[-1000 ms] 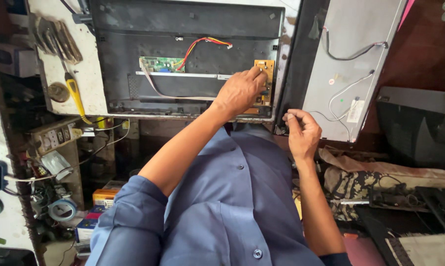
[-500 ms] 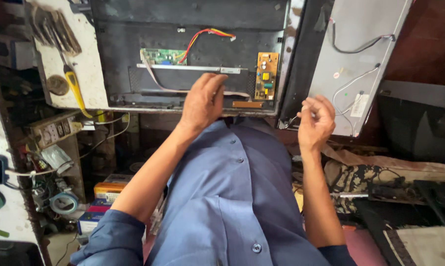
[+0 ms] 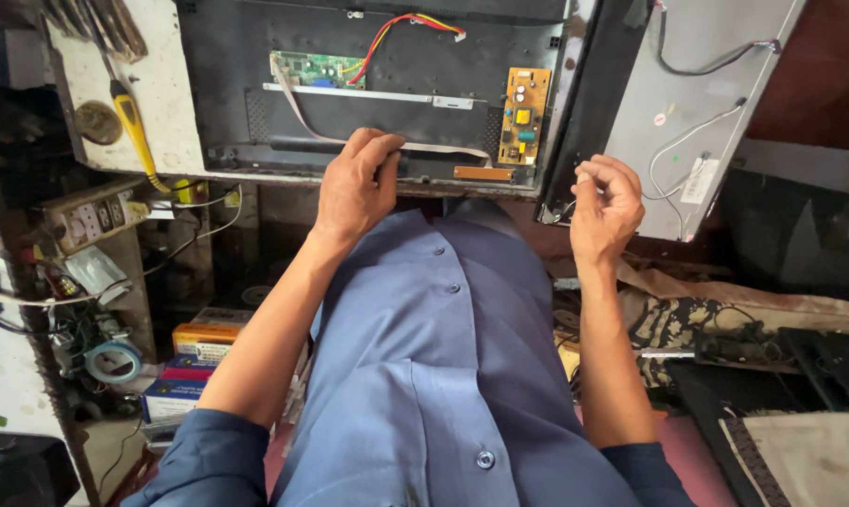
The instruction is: The person handles a disassembled flat-screen monitor, connecting and disconnecting ribbon cables and wires to the internal circuit boards. They reposition the screen panel and adjust the wiring multiple times on a cluttered workbench.
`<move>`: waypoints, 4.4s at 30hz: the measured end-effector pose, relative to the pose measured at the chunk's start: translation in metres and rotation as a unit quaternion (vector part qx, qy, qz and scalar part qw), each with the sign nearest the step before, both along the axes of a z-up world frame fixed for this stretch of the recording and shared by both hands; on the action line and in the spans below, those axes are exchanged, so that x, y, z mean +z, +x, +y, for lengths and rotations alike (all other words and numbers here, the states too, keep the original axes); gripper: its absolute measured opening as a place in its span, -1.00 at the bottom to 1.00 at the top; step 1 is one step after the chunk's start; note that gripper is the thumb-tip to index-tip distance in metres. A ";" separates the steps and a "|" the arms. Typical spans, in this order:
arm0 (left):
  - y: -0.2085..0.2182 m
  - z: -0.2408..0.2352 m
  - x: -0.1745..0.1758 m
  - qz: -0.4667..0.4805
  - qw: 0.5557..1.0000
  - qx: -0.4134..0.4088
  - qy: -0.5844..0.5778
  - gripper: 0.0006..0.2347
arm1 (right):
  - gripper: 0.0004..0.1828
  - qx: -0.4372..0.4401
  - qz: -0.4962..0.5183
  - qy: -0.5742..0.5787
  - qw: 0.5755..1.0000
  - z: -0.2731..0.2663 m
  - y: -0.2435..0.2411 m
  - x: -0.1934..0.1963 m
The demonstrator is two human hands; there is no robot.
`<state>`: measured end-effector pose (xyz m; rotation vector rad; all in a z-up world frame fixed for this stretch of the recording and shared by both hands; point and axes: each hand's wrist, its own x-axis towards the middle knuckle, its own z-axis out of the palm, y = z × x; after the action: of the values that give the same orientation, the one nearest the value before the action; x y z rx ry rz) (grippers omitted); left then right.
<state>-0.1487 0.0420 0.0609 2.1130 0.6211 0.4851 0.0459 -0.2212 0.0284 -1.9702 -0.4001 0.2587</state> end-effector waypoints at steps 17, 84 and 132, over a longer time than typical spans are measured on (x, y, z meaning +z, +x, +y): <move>-0.032 -0.002 -0.002 -0.012 1.000 -0.008 -0.018 -0.87 | -0.91 -0.013 0.034 0.007 0.999 0.011 -0.018 0.007; -0.009 0.018 -0.002 -0.010 0.996 -0.073 0.053 -0.84 | -0.87 0.160 -0.138 -0.116 0.970 0.064 0.008 0.054; -0.018 0.020 0.001 0.017 0.999 -0.039 0.031 -0.87 | -0.87 0.129 -0.102 -0.140 0.976 0.030 0.019 0.046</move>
<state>-0.1666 0.0624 0.0622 2.1998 0.5470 0.4298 0.0646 -0.1915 0.0743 -2.2298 -0.7929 0.2901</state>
